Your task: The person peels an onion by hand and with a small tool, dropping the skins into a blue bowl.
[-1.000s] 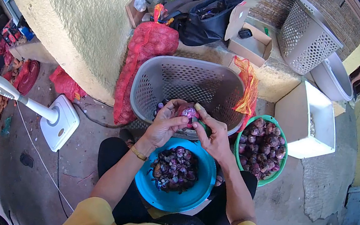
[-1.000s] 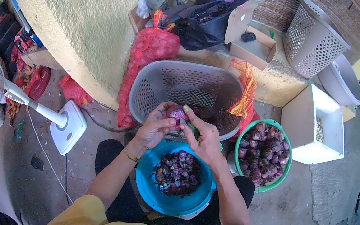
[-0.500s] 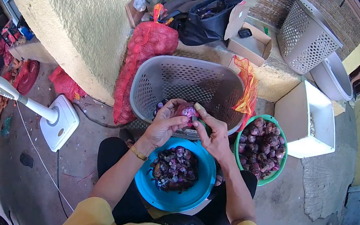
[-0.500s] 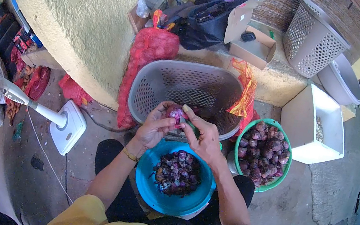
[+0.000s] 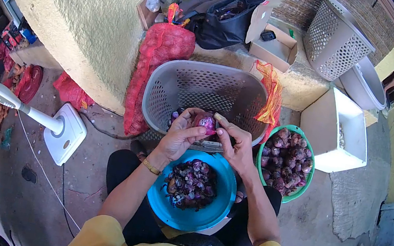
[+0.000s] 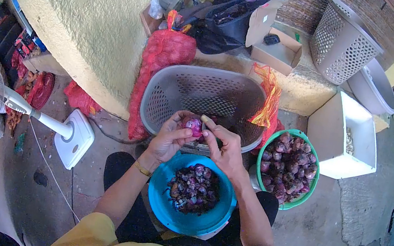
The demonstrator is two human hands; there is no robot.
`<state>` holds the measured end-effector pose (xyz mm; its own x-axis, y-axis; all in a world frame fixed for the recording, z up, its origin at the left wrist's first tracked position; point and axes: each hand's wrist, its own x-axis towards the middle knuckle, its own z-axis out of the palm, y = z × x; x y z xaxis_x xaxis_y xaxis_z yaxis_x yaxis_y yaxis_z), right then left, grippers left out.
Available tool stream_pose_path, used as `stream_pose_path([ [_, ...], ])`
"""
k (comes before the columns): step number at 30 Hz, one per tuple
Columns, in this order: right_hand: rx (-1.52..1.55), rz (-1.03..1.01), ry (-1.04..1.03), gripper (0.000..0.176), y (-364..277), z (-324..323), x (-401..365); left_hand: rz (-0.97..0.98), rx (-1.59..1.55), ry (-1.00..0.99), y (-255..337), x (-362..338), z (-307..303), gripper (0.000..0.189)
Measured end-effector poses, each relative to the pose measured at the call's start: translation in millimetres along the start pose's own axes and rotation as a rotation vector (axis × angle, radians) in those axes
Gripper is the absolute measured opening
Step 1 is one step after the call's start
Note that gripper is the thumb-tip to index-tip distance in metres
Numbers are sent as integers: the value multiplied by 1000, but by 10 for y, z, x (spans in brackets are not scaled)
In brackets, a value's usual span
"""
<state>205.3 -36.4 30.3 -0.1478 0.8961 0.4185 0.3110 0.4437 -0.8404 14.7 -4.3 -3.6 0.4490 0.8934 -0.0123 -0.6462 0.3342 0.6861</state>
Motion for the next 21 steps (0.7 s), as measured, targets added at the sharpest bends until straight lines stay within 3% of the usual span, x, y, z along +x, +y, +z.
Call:
stream_pose_path([
  [8,81,23,87,36,65,22,-31,1,-26,32,23,-8,25,45],
  [11,-38,33,19,46,-34,-39,-17,-12,-45,28,51,-15,45,44],
  [13,-27,-31,110,56,23,14,1,-22,-40,28,54,-21,43,44],
  [18,78,-58,191,55,99,72,-17,9,86,6,-33,5,-5,45],
  [21,151,58,189,53,61,64,-38,21,130,3,-46,6,-17,45],
])
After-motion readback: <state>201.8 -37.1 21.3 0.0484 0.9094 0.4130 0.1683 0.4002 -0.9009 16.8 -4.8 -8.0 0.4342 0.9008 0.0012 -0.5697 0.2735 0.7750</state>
